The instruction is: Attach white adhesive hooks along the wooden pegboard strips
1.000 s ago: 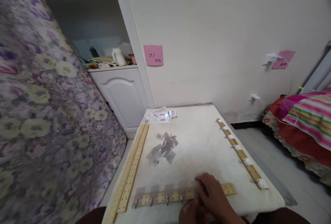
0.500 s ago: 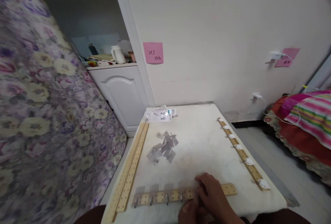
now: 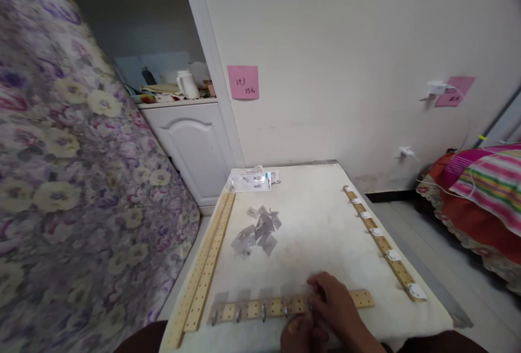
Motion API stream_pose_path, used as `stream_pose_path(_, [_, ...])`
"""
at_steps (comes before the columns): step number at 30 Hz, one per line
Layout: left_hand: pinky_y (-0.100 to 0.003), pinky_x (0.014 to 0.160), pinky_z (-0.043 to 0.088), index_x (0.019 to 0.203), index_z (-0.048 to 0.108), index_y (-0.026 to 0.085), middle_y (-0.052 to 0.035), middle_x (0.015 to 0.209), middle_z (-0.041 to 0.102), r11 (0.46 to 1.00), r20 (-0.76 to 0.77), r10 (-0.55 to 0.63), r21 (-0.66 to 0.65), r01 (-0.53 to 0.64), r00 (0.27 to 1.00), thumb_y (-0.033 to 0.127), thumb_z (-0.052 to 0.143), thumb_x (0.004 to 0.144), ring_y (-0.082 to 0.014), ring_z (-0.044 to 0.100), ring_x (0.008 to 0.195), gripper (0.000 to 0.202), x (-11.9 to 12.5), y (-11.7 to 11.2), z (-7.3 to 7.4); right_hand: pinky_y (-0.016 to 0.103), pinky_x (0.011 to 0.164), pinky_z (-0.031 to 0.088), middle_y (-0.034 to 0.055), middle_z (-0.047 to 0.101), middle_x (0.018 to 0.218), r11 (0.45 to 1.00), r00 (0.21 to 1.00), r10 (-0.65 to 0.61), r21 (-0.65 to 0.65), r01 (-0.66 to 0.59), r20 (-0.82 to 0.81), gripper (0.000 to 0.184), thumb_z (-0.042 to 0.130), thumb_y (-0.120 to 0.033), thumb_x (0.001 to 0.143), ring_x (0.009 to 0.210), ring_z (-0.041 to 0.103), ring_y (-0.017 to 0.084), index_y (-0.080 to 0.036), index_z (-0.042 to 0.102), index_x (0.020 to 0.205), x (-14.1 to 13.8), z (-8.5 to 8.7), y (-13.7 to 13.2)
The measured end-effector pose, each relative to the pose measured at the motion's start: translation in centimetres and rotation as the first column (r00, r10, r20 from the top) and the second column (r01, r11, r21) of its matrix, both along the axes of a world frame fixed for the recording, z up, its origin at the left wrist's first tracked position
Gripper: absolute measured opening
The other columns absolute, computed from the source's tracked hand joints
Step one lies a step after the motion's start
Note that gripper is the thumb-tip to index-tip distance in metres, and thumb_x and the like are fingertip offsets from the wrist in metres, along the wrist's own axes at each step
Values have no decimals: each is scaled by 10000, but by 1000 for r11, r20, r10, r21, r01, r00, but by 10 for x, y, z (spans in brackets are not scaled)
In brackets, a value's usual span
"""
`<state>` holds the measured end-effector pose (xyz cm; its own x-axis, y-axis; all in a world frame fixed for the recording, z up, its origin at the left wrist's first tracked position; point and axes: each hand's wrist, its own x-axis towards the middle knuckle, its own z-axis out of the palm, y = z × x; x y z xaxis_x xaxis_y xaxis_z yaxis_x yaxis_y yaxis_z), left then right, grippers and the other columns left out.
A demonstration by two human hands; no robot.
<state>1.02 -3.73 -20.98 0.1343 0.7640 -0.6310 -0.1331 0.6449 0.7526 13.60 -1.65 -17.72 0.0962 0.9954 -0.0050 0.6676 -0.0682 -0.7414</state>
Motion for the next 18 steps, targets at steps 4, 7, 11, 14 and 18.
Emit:
stream_pose_path(4, [-230, 392, 275, 629, 551, 174, -3, 449, 591, 1000, 19, 0, -3, 0, 1000, 609, 619, 594, -105, 459, 319, 442, 1, 0, -4, 269, 695, 395, 4, 632, 788, 998, 1000, -3, -56, 2, -22, 279, 535, -174, 603, 756, 568, 175, -230, 621, 863, 3, 1, 6])
stream_pose_path(7, [-225, 387, 267, 664, 560, 170, -8, 472, 615, 1000, 30, -21, -4, 21, 999, 624, 623, 571, -103, 471, 315, 468, 0, 0, -5, 254, 661, 391, -8, 625, 768, 995, 1000, 4, -103, -7, -30, 263, 552, -182, 593, 730, 565, 165, -232, 619, 842, 5, 3, 9])
stream_pose_path(11, [-217, 380, 253, 708, 567, 159, -8, 477, 626, 1000, 36, -27, -5, 27, 999, 637, 619, 554, -100, 482, 311, 505, -1, -2, -6, 245, 638, 383, -17, 617, 764, 992, 999, 25, -122, -30, -41, 265, 580, -187, 580, 711, 558, 155, -231, 614, 839, 6, 6, 12])
stream_pose_path(14, [-211, 376, 245, 733, 564, 160, 3, 465, 620, 1000, 49, -14, -5, 14, 999, 634, 637, 531, -100, 485, 307, 520, -1, -2, -7, 240, 636, 381, -21, 613, 763, 992, 998, 35, -122, -40, -43, 268, 582, -174, 572, 704, 556, 148, -227, 615, 832, 6, 6, 12])
stream_pose_path(18, [-209, 372, 244, 693, 555, 165, 9, 429, 604, 998, 63, -57, 4, 57, 996, 605, 649, 541, -100, 473, 297, 474, -2, -2, -6, 240, 635, 391, -26, 613, 754, 992, 997, 30, -117, -38, -69, 310, 578, -162, 573, 685, 560, 142, -226, 622, 873, 6, 1, 12])
